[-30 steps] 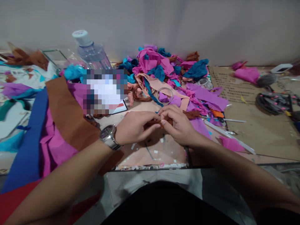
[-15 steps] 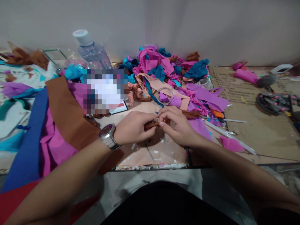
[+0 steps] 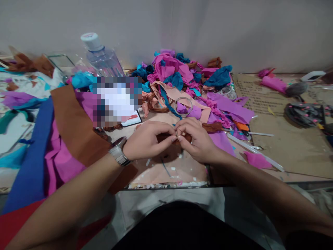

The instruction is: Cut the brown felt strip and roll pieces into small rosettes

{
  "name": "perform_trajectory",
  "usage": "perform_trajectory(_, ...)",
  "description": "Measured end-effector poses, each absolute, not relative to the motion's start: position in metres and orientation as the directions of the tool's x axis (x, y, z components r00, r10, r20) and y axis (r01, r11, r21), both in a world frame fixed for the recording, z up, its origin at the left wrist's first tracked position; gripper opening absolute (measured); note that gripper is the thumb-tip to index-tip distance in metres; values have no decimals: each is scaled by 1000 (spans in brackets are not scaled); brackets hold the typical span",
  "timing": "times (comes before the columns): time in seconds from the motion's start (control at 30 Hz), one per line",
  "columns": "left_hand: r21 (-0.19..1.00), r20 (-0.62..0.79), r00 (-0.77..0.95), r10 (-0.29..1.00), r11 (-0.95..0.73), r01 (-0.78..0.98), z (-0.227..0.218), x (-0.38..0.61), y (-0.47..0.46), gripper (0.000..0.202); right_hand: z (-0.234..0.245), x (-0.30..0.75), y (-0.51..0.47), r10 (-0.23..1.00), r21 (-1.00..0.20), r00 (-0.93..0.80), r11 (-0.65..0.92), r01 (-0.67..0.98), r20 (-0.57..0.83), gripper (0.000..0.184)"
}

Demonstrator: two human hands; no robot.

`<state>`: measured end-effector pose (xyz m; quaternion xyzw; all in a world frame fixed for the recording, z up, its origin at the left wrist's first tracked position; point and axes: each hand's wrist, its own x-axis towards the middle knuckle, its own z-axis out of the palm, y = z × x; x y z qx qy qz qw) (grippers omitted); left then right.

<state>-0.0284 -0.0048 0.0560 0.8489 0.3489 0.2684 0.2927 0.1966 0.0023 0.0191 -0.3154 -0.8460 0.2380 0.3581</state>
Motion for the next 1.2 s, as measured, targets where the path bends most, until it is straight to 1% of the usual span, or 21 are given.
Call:
perform_trajectory(0.27, 683, 220, 603, 767, -562, 465, 60, -34, -2, 18, 25, 203, 4, 709, -610, -516, 693, 384, 481, 3)
perform_trajectory(0.47, 655, 229, 563, 794, -554, 514, 63, -42, 4, 26, 32, 213, 12, 710, -566, -451, 703, 430, 540, 6)
perform_trajectory(0.63, 551, 278, 510, 814, -570, 609, 64, -47, 9, 27, 33, 217, 17, 706, -545, -416, 707, 451, 573, 9)
perform_trajectory(0.83, 463, 302, 411, 860, -509, 726, 63, -51, 12, 21, 35, 226, 24, 725, -559, -333, 682, 472, 603, 9)
perform_trajectory(1.03, 327, 352, 333, 875, -448, 832, 57, -55, 16, 21, 35, 235, 31, 734, -578, -224, 653, 489, 641, 10)
perform_trajectory(1.1, 299, 355, 351, 866, -461, 836, 57, -55, 16, 22, 34, 234, 31, 736, -578, -233, 654, 488, 635, 10)
perform_trajectory(1.2, 293, 320, 450, 833, -539, 790, 57, -54, 13, 27, 30, 229, 27, 729, -557, -350, 679, 478, 589, 7)
